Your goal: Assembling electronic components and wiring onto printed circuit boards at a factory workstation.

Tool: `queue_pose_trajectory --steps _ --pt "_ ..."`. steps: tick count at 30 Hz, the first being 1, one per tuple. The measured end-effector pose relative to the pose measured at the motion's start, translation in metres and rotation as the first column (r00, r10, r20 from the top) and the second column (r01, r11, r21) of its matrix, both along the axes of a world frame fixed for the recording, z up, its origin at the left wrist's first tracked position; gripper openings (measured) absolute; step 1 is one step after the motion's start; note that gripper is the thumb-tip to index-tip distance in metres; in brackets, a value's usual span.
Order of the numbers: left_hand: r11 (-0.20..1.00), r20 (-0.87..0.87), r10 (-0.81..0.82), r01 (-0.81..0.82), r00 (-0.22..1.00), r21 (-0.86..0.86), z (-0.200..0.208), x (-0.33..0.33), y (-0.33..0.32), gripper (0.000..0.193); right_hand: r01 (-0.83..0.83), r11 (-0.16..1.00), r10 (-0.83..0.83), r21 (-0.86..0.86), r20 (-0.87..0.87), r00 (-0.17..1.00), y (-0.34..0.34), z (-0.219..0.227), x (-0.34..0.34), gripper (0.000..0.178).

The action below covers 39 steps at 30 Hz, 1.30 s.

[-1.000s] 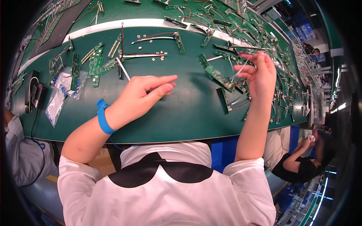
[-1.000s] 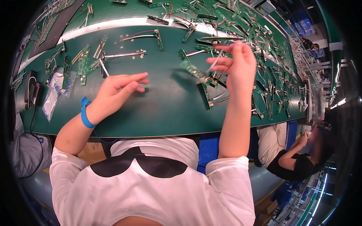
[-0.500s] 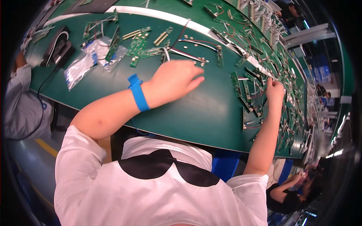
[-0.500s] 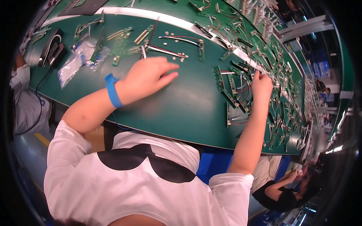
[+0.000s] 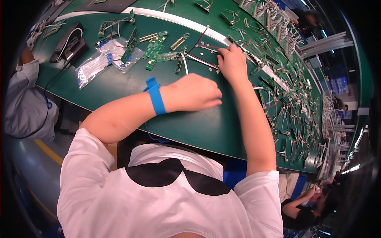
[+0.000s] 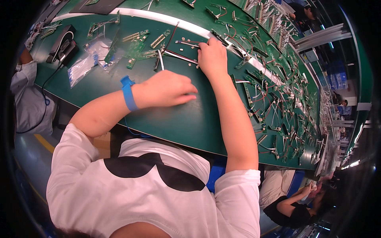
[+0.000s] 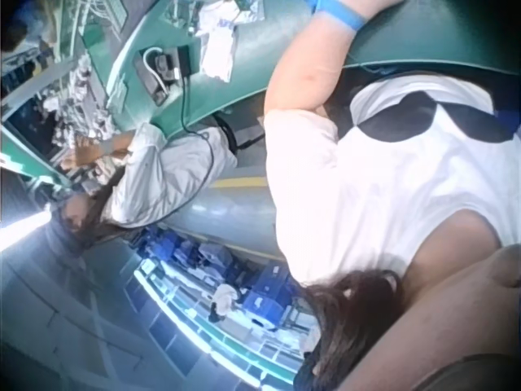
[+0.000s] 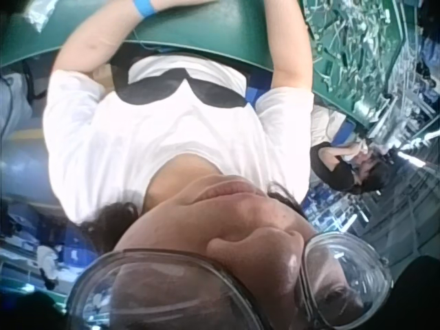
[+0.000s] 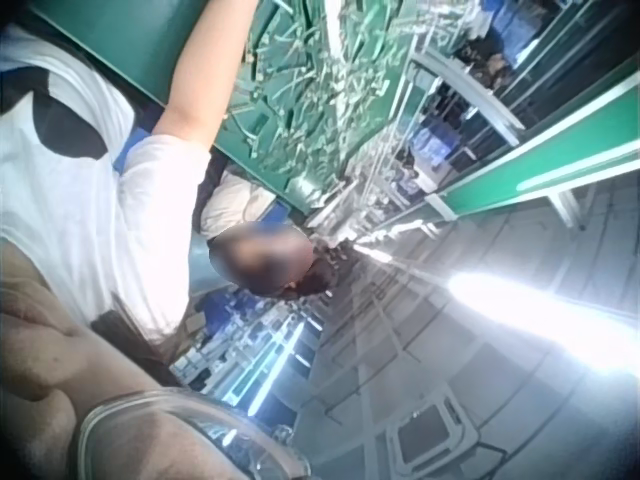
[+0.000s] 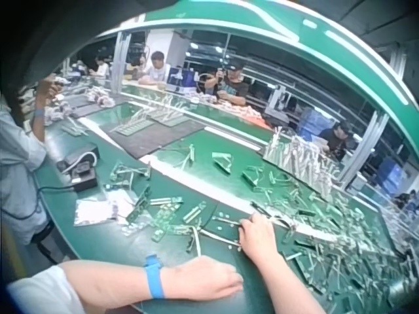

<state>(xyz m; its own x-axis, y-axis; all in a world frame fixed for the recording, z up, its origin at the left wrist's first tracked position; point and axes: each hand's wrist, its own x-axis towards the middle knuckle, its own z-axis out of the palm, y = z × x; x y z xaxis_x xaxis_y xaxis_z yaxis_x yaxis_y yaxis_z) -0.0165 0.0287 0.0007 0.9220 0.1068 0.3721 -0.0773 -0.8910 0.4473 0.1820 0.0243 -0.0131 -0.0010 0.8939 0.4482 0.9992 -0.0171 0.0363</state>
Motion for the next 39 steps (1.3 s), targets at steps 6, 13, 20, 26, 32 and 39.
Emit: queue_pose_trajectory --steps 6,13,20,26,32,39 --pt "0.990 -0.144 -0.131 0.138 0.981 0.041 0.015 -0.010 0.005 0.021 0.039 0.999 -0.038 0.021 -0.037 0.999 0.008 -0.001 0.013 0.012" --pt "0.829 -0.336 0.547 -0.551 0.767 0.091 0.058 -0.066 0.098 0.021 0.202 0.976 -0.064 0.078 -0.787 0.614 -0.024 0.019 0.035 0.021" --pt "0.697 -0.234 0.702 -0.717 0.672 0.033 0.015 -0.034 0.120 0.030 0.263 0.952 0.023 0.157 -0.893 0.449 -0.071 0.051 0.014 0.023" --pt "0.652 -0.226 0.755 -0.739 0.615 0.168 -0.009 -0.006 0.125 0.030 0.337 0.891 0.164 0.304 -0.908 0.385 -0.098 0.068 -0.006 0.027" --pt "0.777 0.395 0.610 -0.615 0.687 -0.132 0.018 -0.019 0.107 0.013 0.270 0.906 0.328 0.327 -0.944 0.044 -0.121 0.067 0.005 0.028" --pt "0.949 0.699 -0.007 -0.215 0.715 0.229 0.043 -0.007 0.020 0.017 -0.127 0.942 0.331 0.310 -0.805 0.492 -0.130 0.081 -0.041 0.020"
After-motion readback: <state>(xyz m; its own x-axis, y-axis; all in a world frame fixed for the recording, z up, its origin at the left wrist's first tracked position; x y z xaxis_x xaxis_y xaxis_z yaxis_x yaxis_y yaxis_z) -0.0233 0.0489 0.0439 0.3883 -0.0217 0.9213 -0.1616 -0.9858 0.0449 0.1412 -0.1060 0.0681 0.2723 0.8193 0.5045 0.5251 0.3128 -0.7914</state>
